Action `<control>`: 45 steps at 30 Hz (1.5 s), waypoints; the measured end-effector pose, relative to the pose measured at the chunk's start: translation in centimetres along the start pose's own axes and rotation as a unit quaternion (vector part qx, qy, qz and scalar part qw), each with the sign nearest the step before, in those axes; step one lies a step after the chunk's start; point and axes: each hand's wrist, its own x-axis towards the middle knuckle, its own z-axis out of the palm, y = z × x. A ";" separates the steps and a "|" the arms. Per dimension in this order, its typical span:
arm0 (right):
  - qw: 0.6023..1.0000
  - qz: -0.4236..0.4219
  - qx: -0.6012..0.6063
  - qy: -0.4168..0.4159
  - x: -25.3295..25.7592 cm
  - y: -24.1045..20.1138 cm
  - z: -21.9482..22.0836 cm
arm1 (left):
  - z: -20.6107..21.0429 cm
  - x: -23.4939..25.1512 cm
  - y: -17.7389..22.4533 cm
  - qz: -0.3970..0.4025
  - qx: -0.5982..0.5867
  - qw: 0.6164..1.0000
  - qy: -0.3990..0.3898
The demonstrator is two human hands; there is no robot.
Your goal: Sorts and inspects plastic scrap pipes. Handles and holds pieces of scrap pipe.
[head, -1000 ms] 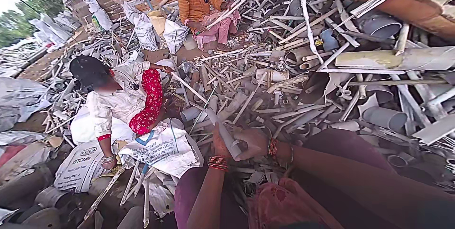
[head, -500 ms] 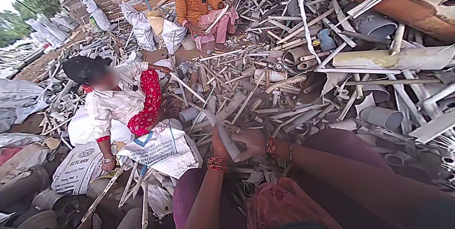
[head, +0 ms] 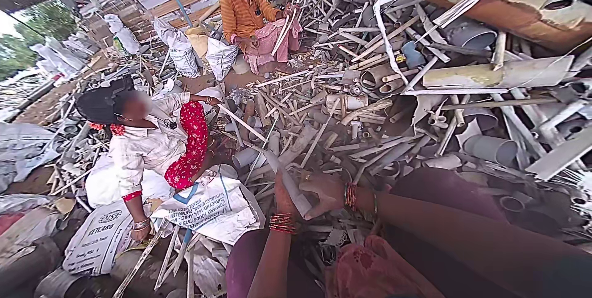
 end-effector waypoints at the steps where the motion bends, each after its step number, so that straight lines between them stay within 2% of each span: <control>1: 1.000 -0.002 0.000 0.006 0.0 0.0 0.0 | 0.0 -0.1 0.1 0.001 0.003 1.000 0.000; 5: 0.999 -0.022 0.010 0.025 0.1 0.3 0.3 | 0.1 0.0 0.0 0.012 0.017 1.000 0.006; 17: 0.998 -0.061 0.015 0.004 0.3 0.8 0.4 | -0.1 0.1 -0.1 0.023 0.037 0.998 0.039; 23: 0.989 -0.137 -0.008 0.047 0.4 1.7 1.1 | -0.5 0.7 0.1 0.011 0.032 0.998 0.062; 28: 0.989 -0.133 -0.021 0.058 0.1 1.3 1.0 | -0.6 0.8 0.3 0.028 0.014 0.997 0.069; 33: 0.985 -0.134 -0.049 0.097 0.0 1.2 1.1 | -0.6 1.0 0.5 0.033 0.012 0.995 0.089; 36: 0.964 -0.178 -0.085 0.178 0.1 1.4 1.7 | -0.7 1.1 0.5 0.047 0.031 0.993 0.107; 38: 0.956 -0.190 -0.096 0.200 0.1 1.4 1.7 | -0.8 1.2 0.4 0.055 0.040 0.991 0.111; 41: 0.958 -0.164 -0.087 0.218 0.1 1.2 1.8 | -0.7 1.2 0.5 0.062 0.042 0.991 0.114; 45: 0.992 -0.029 -0.044 0.116 -0.1 0.5 0.3 | -0.4 0.8 0.6 0.056 0.055 0.991 0.109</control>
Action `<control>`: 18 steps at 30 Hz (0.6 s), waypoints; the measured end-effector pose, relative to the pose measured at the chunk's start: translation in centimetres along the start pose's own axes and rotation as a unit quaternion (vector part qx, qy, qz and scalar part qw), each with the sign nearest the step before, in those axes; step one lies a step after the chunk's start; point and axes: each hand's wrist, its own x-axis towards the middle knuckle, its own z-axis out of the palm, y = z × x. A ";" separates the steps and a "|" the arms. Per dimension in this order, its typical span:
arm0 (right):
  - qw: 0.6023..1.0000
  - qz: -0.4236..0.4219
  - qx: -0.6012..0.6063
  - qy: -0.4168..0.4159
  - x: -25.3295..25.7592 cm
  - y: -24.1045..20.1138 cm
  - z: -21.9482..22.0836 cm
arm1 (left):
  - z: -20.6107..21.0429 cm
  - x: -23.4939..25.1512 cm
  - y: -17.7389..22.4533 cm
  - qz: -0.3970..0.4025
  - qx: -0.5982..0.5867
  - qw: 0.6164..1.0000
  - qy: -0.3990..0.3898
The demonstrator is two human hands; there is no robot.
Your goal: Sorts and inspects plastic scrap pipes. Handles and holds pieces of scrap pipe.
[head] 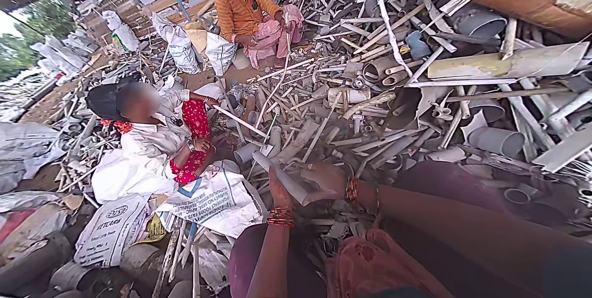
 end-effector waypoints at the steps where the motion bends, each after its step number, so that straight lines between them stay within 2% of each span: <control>1: 1.000 0.014 0.004 -0.022 0.1 0.1 -0.2 | 0.1 -0.1 0.0 -0.003 -0.001 1.000 -0.005; 6: 0.996 0.000 -0.003 -0.086 0.3 0.1 -0.1 | 0.2 -0.2 -0.2 -0.021 -0.013 0.999 -0.028; 10: 0.995 -0.026 -0.001 -0.093 0.3 0.3 0.2 | 0.1 -0.3 -0.3 -0.028 -0.008 0.999 -0.034; 18: 0.990 -0.020 -0.013 -0.137 0.4 0.1 -0.3 | 0.1 -0.4 -0.3 -0.037 -0.006 0.999 -0.019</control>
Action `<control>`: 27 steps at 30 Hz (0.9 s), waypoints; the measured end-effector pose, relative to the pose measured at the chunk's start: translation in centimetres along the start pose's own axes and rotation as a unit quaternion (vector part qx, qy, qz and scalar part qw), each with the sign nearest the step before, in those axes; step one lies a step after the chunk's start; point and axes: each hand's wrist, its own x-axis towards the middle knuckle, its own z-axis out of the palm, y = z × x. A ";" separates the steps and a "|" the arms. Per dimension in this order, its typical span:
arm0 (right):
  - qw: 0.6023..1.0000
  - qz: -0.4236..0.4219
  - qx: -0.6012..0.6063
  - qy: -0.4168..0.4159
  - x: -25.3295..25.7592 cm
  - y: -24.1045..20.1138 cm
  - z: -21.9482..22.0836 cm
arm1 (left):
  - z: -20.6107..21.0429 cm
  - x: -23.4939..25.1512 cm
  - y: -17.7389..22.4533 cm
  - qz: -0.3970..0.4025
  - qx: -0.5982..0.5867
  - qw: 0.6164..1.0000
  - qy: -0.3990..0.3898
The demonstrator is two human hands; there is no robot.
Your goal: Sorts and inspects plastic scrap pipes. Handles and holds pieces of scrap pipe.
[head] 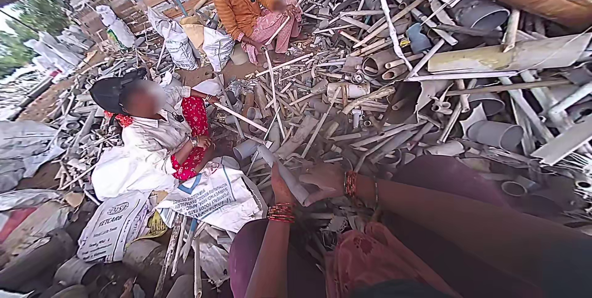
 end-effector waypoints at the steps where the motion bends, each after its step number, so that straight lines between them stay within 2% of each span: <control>1: 1.000 0.002 0.001 -0.007 0.0 -0.1 -0.1 | 0.0 0.1 0.0 -0.003 -0.001 1.000 0.001; 12: 1.000 -0.007 0.001 0.007 -0.4 -0.9 -0.5 | -0.1 0.1 0.0 -0.012 -0.005 1.000 -0.004; 19: 0.996 -0.054 -0.032 0.068 -0.5 -0.5 0.2 | -0.3 0.2 0.2 -0.013 -0.006 1.000 -0.001; 22: 0.994 -0.075 -0.048 0.070 -0.5 -0.6 0.4 | -0.1 0.0 0.3 -0.019 -0.004 1.000 0.006; 27: 0.979 -0.116 -0.074 0.149 -0.6 -0.3 1.1 | 0.1 -0.2 0.4 -0.019 -0.004 1.000 0.002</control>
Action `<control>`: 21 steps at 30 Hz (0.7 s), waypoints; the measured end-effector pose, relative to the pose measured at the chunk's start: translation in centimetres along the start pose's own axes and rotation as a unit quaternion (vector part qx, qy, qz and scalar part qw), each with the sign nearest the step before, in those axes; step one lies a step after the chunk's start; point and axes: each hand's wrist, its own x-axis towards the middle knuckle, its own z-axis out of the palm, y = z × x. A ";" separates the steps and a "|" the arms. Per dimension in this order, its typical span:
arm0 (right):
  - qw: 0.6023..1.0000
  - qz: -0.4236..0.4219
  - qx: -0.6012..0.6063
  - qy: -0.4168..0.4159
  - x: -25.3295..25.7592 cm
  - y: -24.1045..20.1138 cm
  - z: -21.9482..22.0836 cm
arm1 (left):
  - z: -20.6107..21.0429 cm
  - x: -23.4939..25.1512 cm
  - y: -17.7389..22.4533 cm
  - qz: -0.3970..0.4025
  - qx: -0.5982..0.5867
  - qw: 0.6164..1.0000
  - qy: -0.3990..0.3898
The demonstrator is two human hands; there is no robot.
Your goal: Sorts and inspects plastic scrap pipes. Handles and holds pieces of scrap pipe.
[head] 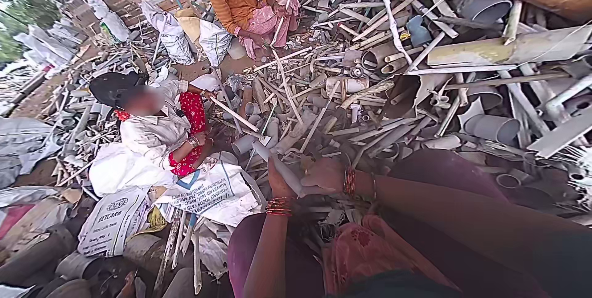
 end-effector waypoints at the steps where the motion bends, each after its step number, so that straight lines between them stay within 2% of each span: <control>1: 1.000 -0.008 -0.011 0.013 0.0 0.1 0.1 | 0.0 0.0 0.0 0.001 -0.001 1.000 -0.001; 5: 0.999 -0.005 -0.020 0.040 -0.1 0.1 0.5 | -0.2 0.4 -0.2 0.006 -0.001 1.000 -0.006; 7: 0.999 0.024 -0.013 0.043 -0.1 0.0 0.4 | -0.4 0.5 -0.2 0.013 0.008 1.000 -0.003; 8: 0.998 0.054 -0.005 0.025 0.1 -0.2 0.1 | -0.4 0.5 -0.2 0.015 0.009 1.000 -0.002; 10: 0.988 0.138 0.033 -0.069 0.5 -0.4 -1.3 | -0.5 0.7 -0.6 0.017 0.010 1.000 -0.005; 12: 0.979 0.168 0.038 -0.107 0.8 0.0 -1.4 | -0.6 0.8 -0.9 0.019 0.015 1.000 -0.014; 15: 0.977 0.163 0.043 -0.132 1.0 0.1 -1.5 | -0.5 0.7 -0.9 0.017 0.017 0.999 -0.021; 21: 0.984 0.120 0.026 -0.131 0.7 -0.1 -1.4 | -0.7 0.9 -1.0 0.015 0.000 1.000 -0.014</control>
